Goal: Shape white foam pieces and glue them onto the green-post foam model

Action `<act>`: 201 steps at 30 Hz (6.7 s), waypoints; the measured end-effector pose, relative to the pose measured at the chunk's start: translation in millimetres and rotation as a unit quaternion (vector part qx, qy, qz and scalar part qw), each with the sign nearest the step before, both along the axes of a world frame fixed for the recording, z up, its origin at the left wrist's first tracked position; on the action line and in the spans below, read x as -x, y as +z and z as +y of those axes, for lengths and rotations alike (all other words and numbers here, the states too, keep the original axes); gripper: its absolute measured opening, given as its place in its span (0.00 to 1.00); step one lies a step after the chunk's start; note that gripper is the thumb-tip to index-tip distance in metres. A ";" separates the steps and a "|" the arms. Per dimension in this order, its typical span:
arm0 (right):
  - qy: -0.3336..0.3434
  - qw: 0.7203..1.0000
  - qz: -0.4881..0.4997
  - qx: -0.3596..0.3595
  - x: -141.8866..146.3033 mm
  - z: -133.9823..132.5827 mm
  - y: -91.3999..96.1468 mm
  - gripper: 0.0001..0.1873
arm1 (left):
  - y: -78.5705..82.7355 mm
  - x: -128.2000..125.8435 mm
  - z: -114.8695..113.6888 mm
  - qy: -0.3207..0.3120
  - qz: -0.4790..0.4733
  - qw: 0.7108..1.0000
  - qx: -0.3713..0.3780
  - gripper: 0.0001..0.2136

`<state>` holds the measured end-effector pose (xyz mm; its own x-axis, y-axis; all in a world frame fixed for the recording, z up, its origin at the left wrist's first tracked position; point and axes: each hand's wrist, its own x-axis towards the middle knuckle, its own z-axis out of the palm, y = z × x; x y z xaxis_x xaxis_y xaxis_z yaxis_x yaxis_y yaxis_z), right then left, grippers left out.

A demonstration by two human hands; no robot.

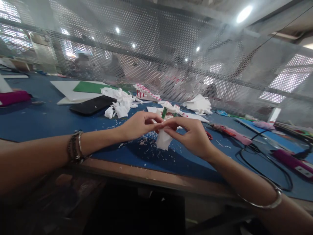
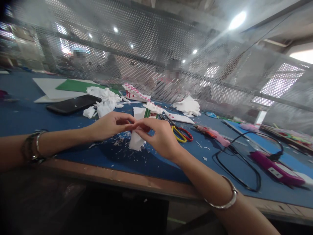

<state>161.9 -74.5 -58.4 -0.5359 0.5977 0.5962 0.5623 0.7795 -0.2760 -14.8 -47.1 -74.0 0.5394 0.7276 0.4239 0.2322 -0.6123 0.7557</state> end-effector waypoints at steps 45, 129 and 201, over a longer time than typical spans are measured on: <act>-0.013 0.992 -0.061 -0.114 -3.6 -0.3 1.3 0.08 | 0.3 -2.5 -3.1 -0.029 -0.013 0.999 0.007 0.07; 0.010 0.995 0.027 0.092 0.4 5.3 -4.0 0.05 | -2.4 -0.2 -7.1 0.021 0.088 0.951 -0.294 0.09; 0.058 0.990 0.096 0.082 0.5 7.1 -5.8 0.08 | -0.4 -0.4 -1.7 0.024 -0.074 0.989 -0.127 0.04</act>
